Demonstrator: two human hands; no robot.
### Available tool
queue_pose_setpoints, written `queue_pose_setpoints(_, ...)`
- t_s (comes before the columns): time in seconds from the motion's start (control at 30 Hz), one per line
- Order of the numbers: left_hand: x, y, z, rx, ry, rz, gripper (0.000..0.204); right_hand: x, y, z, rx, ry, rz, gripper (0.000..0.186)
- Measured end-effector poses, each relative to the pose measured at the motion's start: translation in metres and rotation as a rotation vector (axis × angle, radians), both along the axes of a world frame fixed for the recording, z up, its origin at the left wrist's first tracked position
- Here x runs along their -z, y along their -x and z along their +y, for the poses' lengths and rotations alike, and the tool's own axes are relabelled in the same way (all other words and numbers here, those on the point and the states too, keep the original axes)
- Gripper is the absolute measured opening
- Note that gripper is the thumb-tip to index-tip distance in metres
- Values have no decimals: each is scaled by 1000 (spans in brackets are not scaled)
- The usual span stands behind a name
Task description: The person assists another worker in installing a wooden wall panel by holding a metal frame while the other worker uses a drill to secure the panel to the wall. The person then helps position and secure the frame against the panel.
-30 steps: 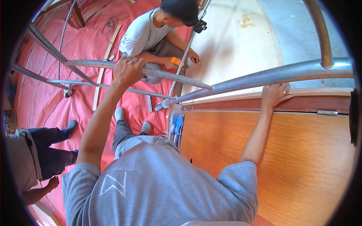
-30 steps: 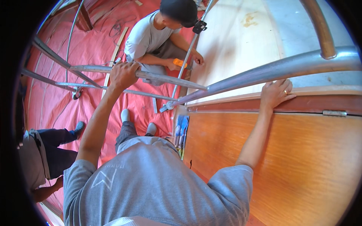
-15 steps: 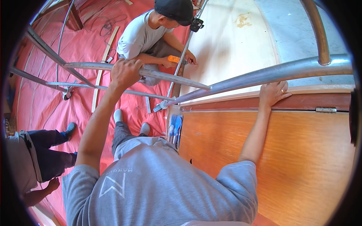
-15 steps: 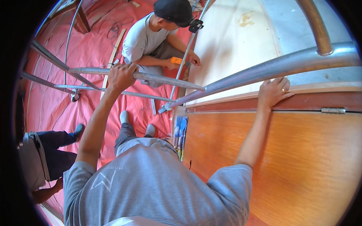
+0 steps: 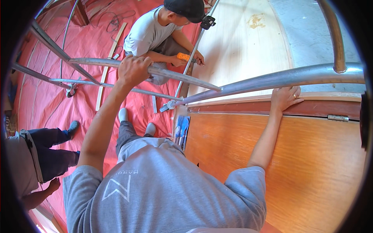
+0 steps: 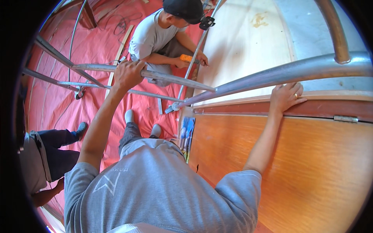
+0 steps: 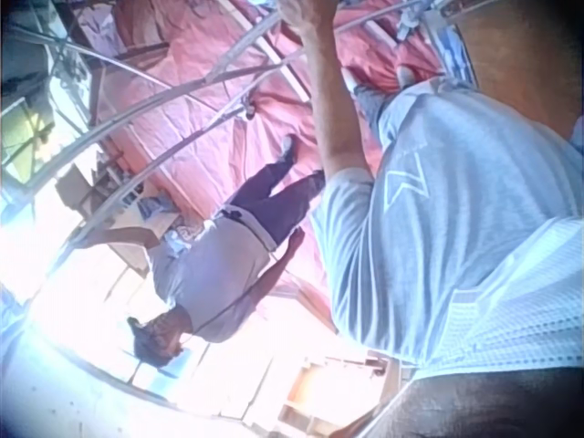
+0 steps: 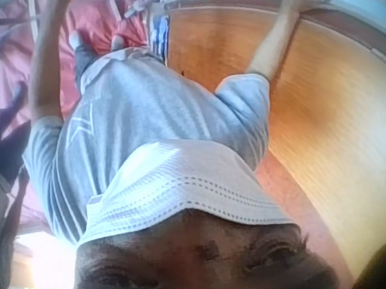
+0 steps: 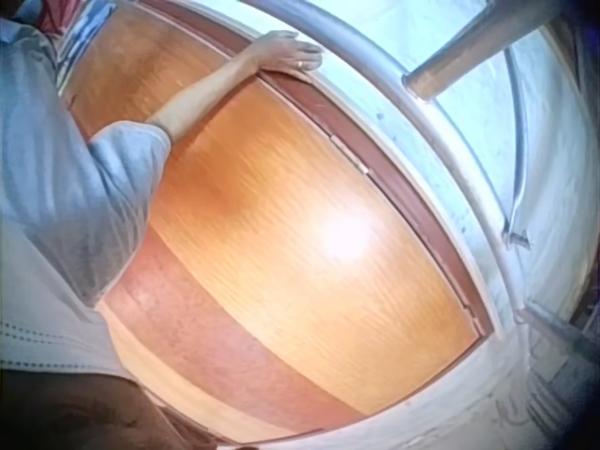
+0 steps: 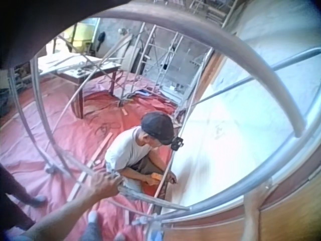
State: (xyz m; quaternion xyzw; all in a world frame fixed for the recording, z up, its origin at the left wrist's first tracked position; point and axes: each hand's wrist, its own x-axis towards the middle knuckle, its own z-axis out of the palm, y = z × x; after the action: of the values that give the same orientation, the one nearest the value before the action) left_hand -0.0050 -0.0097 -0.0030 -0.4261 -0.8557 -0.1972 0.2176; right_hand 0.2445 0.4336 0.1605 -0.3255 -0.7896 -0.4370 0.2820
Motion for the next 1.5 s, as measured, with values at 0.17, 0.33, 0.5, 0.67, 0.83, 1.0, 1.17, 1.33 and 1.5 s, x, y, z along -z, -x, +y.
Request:
queue_pose_setpoints(0.17,-2,-1,-1,-14,31,-16,7,0,0,-1,-32,5,12,48)
queue_pose_setpoints(0.33,-2,0,-1,-9,23,-3,10,-1,0,-3,-29,14,7,48)
queue_pose_setpoints(0.5,-1,0,-1,-16,19,6,11,0,1,-2,-30,10,8,46)
queue_pose_setpoints(0.67,-3,-2,0,-31,42,-8,6,0,1,-2,-42,24,26,45)
queue_pose_setpoints(0.83,0,-1,-1,-32,23,5,6,-1,2,-2,-52,30,34,45)
queue_pose_setpoints(1.0,-1,-1,-2,-28,30,3,6,0,3,-3,-47,40,34,44)
queue_pose_setpoints(1.17,-1,0,-2,-34,52,-18,6,-1,2,-3,-44,37,29,45)
queue_pose_setpoints(1.33,-3,-1,-2,-41,78,-31,7,0,2,-2,-44,33,25,46)
queue_pose_setpoints(1.5,-3,-2,-2,-41,76,-32,7,0,2,-1,-55,27,27,45)
